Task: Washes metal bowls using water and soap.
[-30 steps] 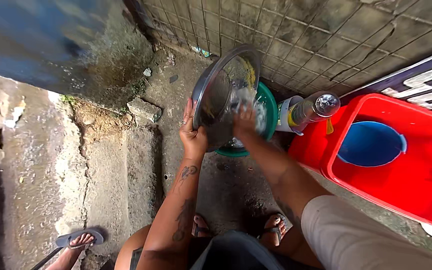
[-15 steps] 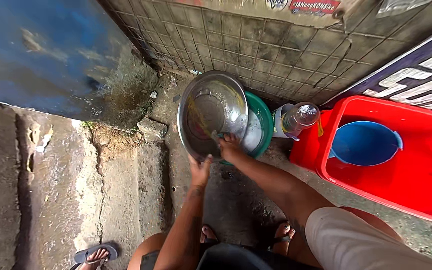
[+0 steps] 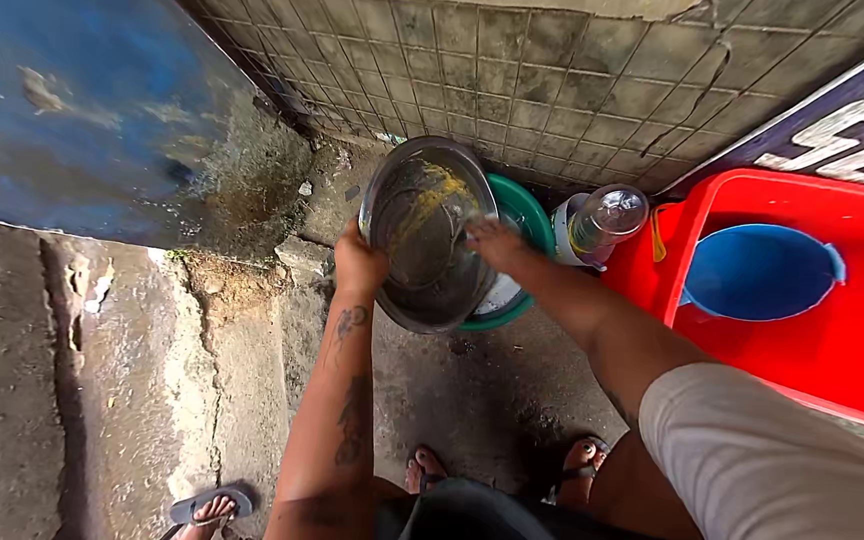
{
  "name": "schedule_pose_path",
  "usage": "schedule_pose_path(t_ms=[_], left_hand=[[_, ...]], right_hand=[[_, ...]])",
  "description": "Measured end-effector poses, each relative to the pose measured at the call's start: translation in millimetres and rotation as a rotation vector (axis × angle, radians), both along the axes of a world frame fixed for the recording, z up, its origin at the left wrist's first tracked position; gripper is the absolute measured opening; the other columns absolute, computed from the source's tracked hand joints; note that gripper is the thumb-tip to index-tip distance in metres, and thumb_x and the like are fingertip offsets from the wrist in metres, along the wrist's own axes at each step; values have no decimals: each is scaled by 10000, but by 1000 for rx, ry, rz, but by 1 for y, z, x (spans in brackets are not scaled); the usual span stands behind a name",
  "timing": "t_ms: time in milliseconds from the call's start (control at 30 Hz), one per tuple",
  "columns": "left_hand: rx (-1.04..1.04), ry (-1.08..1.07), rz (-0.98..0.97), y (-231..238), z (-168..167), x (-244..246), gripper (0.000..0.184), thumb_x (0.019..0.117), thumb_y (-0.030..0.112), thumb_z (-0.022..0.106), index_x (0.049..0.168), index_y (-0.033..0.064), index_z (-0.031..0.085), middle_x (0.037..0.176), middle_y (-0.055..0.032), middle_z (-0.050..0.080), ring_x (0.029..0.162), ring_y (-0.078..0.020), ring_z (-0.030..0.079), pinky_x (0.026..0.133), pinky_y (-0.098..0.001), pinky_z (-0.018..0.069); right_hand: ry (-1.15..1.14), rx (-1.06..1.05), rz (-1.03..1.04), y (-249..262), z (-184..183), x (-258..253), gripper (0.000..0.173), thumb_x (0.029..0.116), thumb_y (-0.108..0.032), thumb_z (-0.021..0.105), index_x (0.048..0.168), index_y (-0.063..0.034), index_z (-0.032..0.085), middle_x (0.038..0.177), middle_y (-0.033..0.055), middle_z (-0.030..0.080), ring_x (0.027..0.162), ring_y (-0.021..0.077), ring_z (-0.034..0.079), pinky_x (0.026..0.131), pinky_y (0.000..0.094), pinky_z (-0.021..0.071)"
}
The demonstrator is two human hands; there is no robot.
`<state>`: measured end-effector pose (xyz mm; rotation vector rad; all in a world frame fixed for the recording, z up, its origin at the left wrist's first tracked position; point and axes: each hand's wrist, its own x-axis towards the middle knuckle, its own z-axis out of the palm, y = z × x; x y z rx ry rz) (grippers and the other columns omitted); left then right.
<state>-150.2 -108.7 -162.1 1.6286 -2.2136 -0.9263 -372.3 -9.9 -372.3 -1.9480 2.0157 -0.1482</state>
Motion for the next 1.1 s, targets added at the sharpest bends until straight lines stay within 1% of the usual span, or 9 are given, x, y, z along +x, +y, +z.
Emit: schedule_pose_path(t_ms=[67, 133, 300, 433, 567, 667, 800, 933, 1100], left_hand=[[23, -51, -44, -10, -1, 0, 544, 803, -31, 712, 1331, 23, 595, 1107, -230, 708, 1041, -378, 696, 906, -632, 533], [39, -66, -69, -9, -2, 6, 534, 803, 7, 713, 1325, 30, 604, 1048, -230, 715, 981, -394, 704, 848, -655, 534], [324, 446, 202, 19, -30, 29, 595, 899, -69, 591, 1461, 83, 472, 1192, -140, 662, 958, -201, 668, 783, -423, 582], [373, 491, 264, 26, -29, 24, 625, 845, -132, 600, 1423, 86, 501, 1153, -124, 674, 923, -190, 667, 741, -404, 575], [321, 483, 282, 33, -21, 22, 645, 809, -164, 625, 1400, 69, 516, 1135, -138, 680, 931, -206, 680, 744, -411, 585], [280, 503, 327, 40, -21, 21, 708, 807, -169, 620, 1459, 67, 477, 1162, -160, 669, 949, -214, 680, 769, -411, 586], [278, 599, 392, 42, -21, 13, 596, 847, -169, 604, 1398, 43, 519, 1138, -147, 672, 931, -191, 678, 766, -377, 581], [270, 583, 361, 46, -14, 9, 608, 820, -184, 594, 1383, 36, 539, 1121, -144, 687, 924, -187, 680, 769, -382, 576], [230, 535, 380, 53, -10, 21, 614, 822, -165, 620, 1392, 45, 531, 1083, -139, 695, 908, -177, 695, 764, -371, 589]], right_hand=[[205, 37, 10, -24, 37, -19, 419, 950, 82, 577, 1307, -102, 697, 1669, 197, 284, 1555, 438, 197, 1237, 661, 170], [210, 32, -101, -31, 52, -14, 388, 927, 96, 595, 1254, -82, 703, 1554, 219, 431, 1455, 439, 368, 1168, 613, 317], [-427, 240, -448, 12, 62, 77, 462, 931, -39, 658, 1386, -10, 584, 1436, 308, 499, 1313, 474, 521, 1070, 605, 461], [-769, 139, -361, 4, 99, 142, 397, 952, -30, 631, 1349, -34, 627, 1442, 266, 523, 1253, 424, 589, 1050, 562, 498], [-636, -113, -369, -70, 79, 117, 475, 899, 40, 657, 1362, -59, 618, 1413, 288, 535, 1224, 471, 594, 982, 630, 522], [-380, 95, -452, -61, 54, 69, 623, 844, 81, 692, 1431, -76, 556, 1451, 306, 501, 1289, 521, 534, 1006, 673, 487], [-433, 485, -320, 8, 98, 96, 697, 890, -62, 697, 1535, -53, 434, 1490, 337, 436, 1325, 515, 498, 1053, 659, 444], [-792, 143, -267, -14, 137, 151, 416, 1019, -150, 581, 1416, -24, 570, 1399, 257, 571, 1265, 391, 588, 1081, 526, 461], [-575, 6, -382, -81, 72, 94, 526, 891, -54, 718, 1399, -48, 582, 1427, 293, 540, 1193, 495, 614, 962, 684, 511]])
